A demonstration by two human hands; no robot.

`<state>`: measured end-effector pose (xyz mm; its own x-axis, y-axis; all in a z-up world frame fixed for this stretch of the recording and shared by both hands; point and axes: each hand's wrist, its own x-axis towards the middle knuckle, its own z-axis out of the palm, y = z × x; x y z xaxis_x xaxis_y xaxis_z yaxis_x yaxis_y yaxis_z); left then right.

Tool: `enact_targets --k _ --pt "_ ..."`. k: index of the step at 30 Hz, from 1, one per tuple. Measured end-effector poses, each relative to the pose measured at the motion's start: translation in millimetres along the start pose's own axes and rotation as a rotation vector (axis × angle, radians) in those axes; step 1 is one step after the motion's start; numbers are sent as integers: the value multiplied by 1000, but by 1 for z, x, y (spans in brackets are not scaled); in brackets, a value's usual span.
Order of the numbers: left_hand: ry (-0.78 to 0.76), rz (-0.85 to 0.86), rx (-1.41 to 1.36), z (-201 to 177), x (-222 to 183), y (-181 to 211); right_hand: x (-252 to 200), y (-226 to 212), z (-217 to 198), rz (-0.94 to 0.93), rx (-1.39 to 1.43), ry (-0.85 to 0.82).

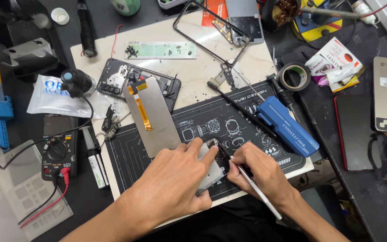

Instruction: The person prys internal components from a smartphone frame using a thin metal tool and applies adhesive from a small tube to the edges of the frame.

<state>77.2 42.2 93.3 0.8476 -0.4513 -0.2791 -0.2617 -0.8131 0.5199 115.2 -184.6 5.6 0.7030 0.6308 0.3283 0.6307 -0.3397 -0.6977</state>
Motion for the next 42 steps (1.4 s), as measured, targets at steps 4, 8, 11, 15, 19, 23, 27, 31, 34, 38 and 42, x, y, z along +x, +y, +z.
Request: enact_targets --k 4,8,11,15,19,23,27,31,34,38,42 --pt "8 8 -3 -2 0 -2 2 -2 0 -22 -13 4" --pt "54 30 8 2 -1 -2 2 -1 0 -28 3 10" --pt "66 34 18 4 -1 -1 1 -2 0 -3 4 -4" --pt "65 31 34 5 -2 -1 3 -4 0 -31 -20 5" --pt "87 53 37 7 -2 -1 5 -4 0 -35 -31 -17" --pt "100 70 30 6 -2 -1 7 -6 -1 -32 -27 -16" --pt "2 11 42 2 -3 3 8 -10 -3 20 -14 -15" --pt "49 59 33 3 -3 0 6 -9 -3 -1 -3 -11" --pt "52 79 33 1 -3 -6 6 -7 -4 25 25 -29" --pt "66 117 35 -6 -2 -15 7 -5 -5 15 26 -32" --pt "-54 42 3 -17 -1 -24 8 -2 -6 -9 32 -43"
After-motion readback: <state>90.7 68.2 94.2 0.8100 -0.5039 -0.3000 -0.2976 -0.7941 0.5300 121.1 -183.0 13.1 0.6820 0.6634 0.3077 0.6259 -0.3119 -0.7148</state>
